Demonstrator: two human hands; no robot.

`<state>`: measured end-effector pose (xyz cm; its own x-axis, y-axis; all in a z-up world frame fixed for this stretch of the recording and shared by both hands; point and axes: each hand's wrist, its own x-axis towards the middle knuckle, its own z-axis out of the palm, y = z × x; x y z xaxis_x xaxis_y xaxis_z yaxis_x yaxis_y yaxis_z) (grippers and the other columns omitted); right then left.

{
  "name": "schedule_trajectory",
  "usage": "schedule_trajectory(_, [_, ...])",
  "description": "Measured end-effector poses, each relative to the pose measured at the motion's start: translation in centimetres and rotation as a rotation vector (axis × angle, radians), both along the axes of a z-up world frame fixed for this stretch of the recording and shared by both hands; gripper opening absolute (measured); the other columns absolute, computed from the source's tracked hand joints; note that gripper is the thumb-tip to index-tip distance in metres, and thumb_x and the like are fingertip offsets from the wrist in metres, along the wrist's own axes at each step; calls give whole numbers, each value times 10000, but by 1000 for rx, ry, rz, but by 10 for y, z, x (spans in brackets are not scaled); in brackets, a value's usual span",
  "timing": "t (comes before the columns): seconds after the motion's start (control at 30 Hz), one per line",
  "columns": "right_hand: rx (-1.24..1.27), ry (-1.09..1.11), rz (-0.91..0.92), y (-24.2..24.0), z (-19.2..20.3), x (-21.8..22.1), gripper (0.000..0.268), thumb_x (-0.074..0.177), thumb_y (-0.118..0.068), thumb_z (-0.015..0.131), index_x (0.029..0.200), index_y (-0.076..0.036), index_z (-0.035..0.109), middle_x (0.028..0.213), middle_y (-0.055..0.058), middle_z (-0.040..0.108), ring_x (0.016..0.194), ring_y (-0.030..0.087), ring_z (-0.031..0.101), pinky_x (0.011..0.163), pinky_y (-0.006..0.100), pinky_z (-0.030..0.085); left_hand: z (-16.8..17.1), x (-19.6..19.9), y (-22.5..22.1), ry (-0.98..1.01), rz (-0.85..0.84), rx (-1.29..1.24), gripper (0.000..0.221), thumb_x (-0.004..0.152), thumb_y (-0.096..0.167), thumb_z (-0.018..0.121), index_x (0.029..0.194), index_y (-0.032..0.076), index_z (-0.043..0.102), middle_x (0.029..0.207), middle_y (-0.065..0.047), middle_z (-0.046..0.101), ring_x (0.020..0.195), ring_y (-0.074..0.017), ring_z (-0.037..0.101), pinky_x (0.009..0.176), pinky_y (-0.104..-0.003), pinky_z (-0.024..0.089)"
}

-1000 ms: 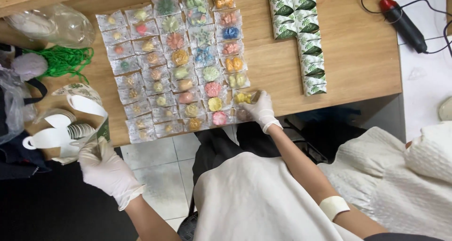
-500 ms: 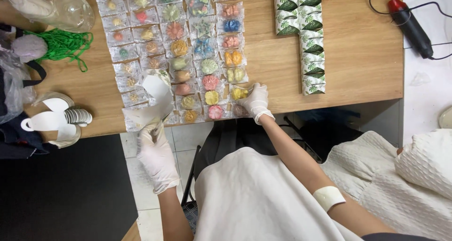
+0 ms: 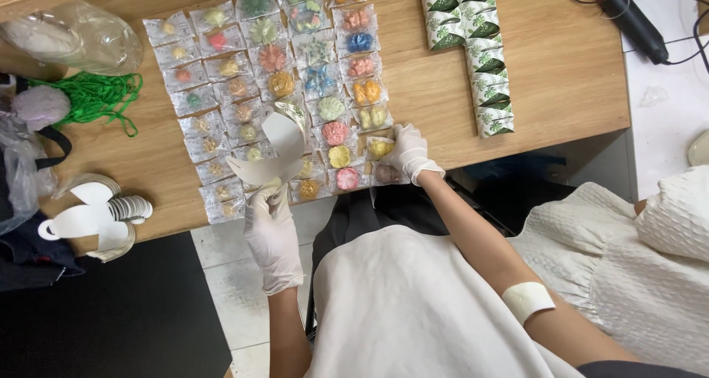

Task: The person wearing white gloves wraps small flower-shaped candles in green leaf-printed paper, folds the paper around each candle, and places the wrapped candles into a white butterfly-shaped paper gift box on the wooden table. Rows of plastic-wrapped colorful candles sit on the table as the person works through them one at a time.

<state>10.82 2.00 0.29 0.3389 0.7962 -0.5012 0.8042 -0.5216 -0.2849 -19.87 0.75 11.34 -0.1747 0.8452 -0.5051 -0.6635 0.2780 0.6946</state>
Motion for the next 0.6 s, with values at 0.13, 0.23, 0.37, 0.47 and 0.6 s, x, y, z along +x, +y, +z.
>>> schedule_trajectory(0.13, [76, 102, -36, -9, -14, 5, 689, 542, -363, 976, 1082, -67, 668, 1105, 161, 710, 1073, 353, 656, 919, 432, 531, 14, 12, 5, 2, -76, 66, 153, 1025, 14, 627, 1114, -85, 703, 1114, -120, 649, 1057, -185, 606, 1153, -405, 516])
schedule_trajectory(0.23, [137, 120, -41, -23, -11, 21, 665, 540, -312, 963, 1103, -85, 692, 1101, 176, 692, 1063, 368, 647, 917, 430, 523, 38, 42, 16, 1255, -527, 505, 99, 978, 38, 675, 1075, 22, 668, 1170, -69, 728, 1109, -215, 700, 1101, -364, 504])
schedule_trajectory(0.37, [178, 252, -172, -54, 41, 49, 531, 657, -287, 939, 1089, -64, 726, 1031, 165, 721, 956, 307, 693, 863, 383, 544, 4, 89, 29, 1248, -736, 727, 244, 898, 10, 691, 1134, 69, 673, 1183, -86, 706, 1089, -283, 694, 939, -364, 552])
schedule_trajectory(0.47, [183, 414, -442, -74, 89, 65, 495, 693, -245, 913, 1098, -43, 712, 946, 120, 746, 793, 197, 694, 730, 324, 555, -31, 130, 37, 1205, -886, 898, 274, 879, 0, 679, 1143, 74, 666, 1160, -118, 696, 1045, -308, 691, 888, -387, 569])
schedule_trajectory(0.6, [285, 619, -752, -92, 117, 80, 460, 744, -165, 884, 1110, 30, 686, 853, 85, 719, 638, 109, 638, 601, 263, 525, -91, 173, 30, 1109, -1027, 1084, 261, 892, 22, 654, 1149, 59, 634, 1107, -173, 661, 1014, -375, 673, 863, -443, 554])
